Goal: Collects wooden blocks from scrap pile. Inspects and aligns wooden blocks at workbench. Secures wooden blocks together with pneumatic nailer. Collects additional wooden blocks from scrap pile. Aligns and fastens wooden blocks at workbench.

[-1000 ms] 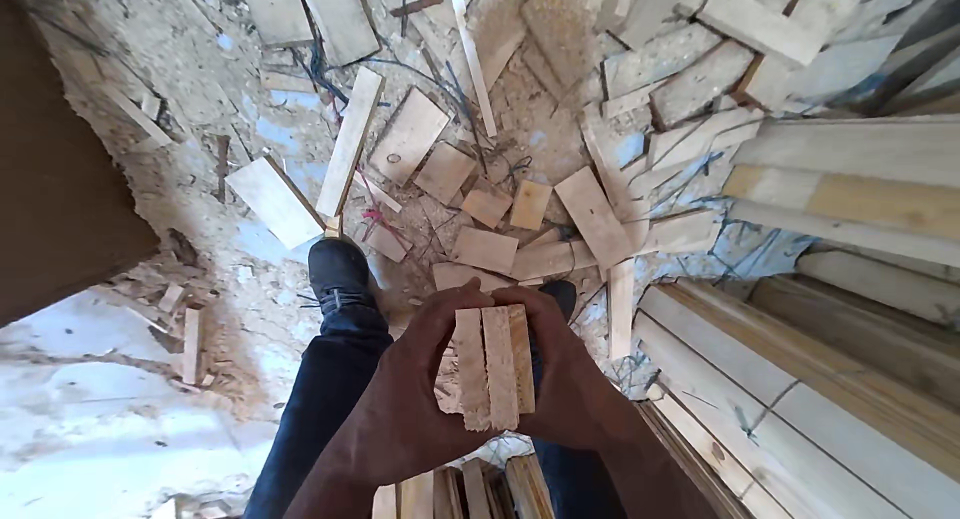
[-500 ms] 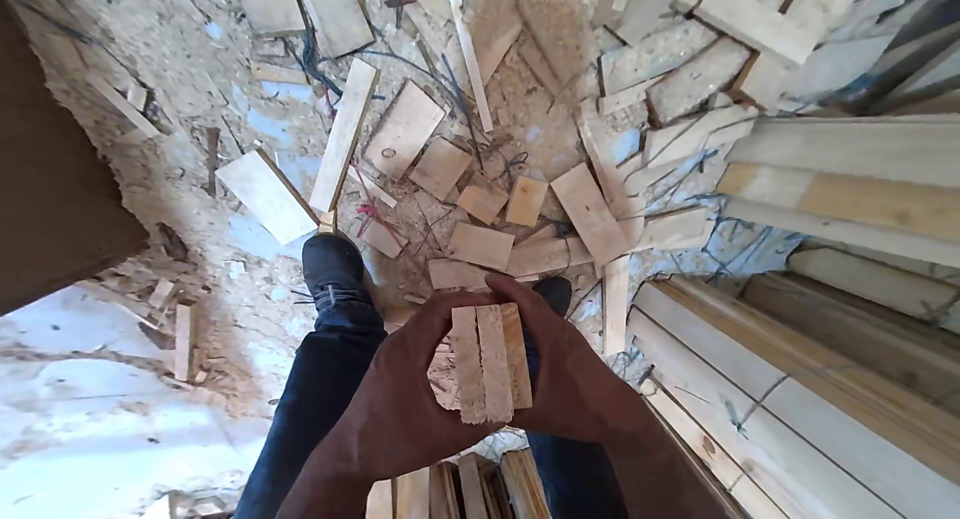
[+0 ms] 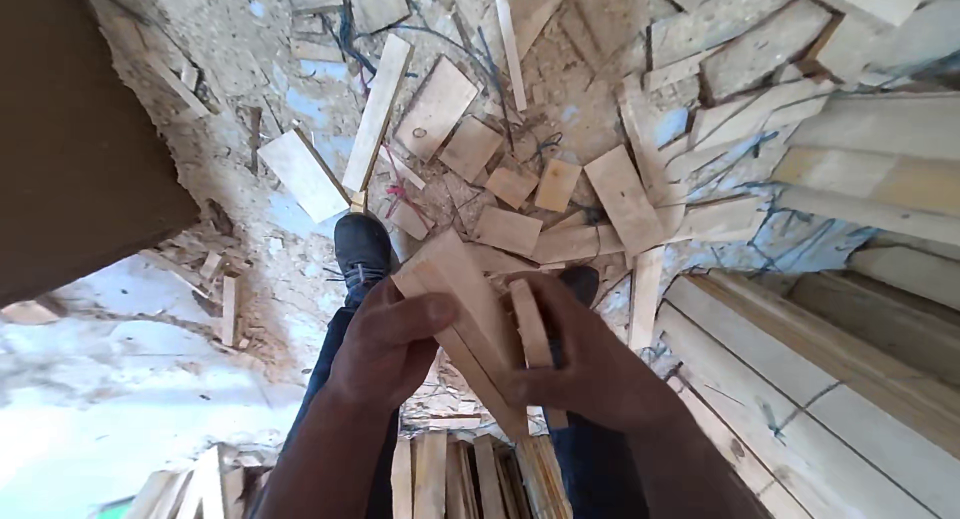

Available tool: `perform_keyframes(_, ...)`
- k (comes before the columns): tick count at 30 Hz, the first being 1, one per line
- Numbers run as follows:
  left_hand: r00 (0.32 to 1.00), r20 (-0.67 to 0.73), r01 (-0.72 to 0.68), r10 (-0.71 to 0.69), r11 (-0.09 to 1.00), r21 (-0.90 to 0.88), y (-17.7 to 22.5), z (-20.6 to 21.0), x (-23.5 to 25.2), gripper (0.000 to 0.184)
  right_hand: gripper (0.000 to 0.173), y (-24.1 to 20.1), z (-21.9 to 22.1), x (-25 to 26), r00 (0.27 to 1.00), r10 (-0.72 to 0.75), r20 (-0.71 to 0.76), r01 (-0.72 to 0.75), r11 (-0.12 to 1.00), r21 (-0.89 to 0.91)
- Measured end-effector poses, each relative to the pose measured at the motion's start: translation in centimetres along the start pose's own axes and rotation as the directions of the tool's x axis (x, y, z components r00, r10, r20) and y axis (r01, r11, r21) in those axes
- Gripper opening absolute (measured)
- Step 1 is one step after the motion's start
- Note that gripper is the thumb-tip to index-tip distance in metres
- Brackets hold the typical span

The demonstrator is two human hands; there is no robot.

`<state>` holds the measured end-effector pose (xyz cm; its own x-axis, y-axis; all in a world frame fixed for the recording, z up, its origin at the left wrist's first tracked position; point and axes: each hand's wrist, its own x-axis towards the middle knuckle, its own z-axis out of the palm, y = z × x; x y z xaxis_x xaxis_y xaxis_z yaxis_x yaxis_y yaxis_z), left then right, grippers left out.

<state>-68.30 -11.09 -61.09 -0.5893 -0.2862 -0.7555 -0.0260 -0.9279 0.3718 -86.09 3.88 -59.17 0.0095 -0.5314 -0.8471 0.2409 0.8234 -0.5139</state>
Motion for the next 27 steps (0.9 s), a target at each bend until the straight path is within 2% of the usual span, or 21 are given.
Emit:
perform_keyframes(4, 0.998, 0.057, 0.012, -0.014, 0.999, 0.037, 0.1, 0.1, -0.1, 0.052, 0.098, -0.7, 1.0, 0.3, 0.999, -0.009, 0.037, 0.016, 0.980, -0.200)
perform_keyframes(8, 0.992, 0.129, 0.003, -0.007, 1.000, 0.029, 0.2, 0.0, -0.1, 0.056, 0.098, -1.1, 1.2, 0.1, 1.000, -0.018, -0.004, 0.016, 0.968, -0.250)
perform_keyframes(14, 0.996, 0.086, -0.007, 0.012, 0.998, -0.062, -0.9, 0.8, -0.4, 0.054, 0.105, -1.1, 1.6, 0.0, 1.000, 0.021, -0.022, -0.025, 0.984, -0.179)
perform_keyframes(17, 0.990, 0.118, -0.062, 0.071, 0.995, -0.080, -1.5, 1.4, -0.6, 0.051, 0.104, -1.0, 1.7, 0.4, 0.994, -0.106, -0.018, 0.104, 0.992, -0.066)
perform_keyframes(19, 0.989, 0.115, -0.089, 0.096, 0.994, -0.067, -1.8, 1.7, -1.0, 0.050, 0.104, -1.1, 1.9, 0.4, 0.990, -0.143, -0.010, 0.142, 0.987, -0.071)
perform_keyframes(23, 0.996, 0.027, -0.080, 0.080, 0.997, 0.004, -1.2, 2.0, -0.9, 0.063, 0.106, -1.9, 2.3, 0.4, 0.995, -0.093, 0.038, 0.098, 0.980, -0.174)
perform_keyframes(25, 0.996, -0.007, -0.093, 0.094, 0.994, 0.059, -0.9, 1.7, -0.8, 0.075, 0.108, -2.1, 2.6, 0.5, 0.996, -0.084, 0.031, 0.087, 0.987, -0.136)
perform_keyframes(27, 0.988, -0.043, -0.142, 0.145, 0.987, 0.077, -0.7, 1.3, -0.6, 0.074, 0.110, -1.9, 2.3, 0.7, 0.995, -0.095, -0.015, 0.094, 0.994, -0.049)
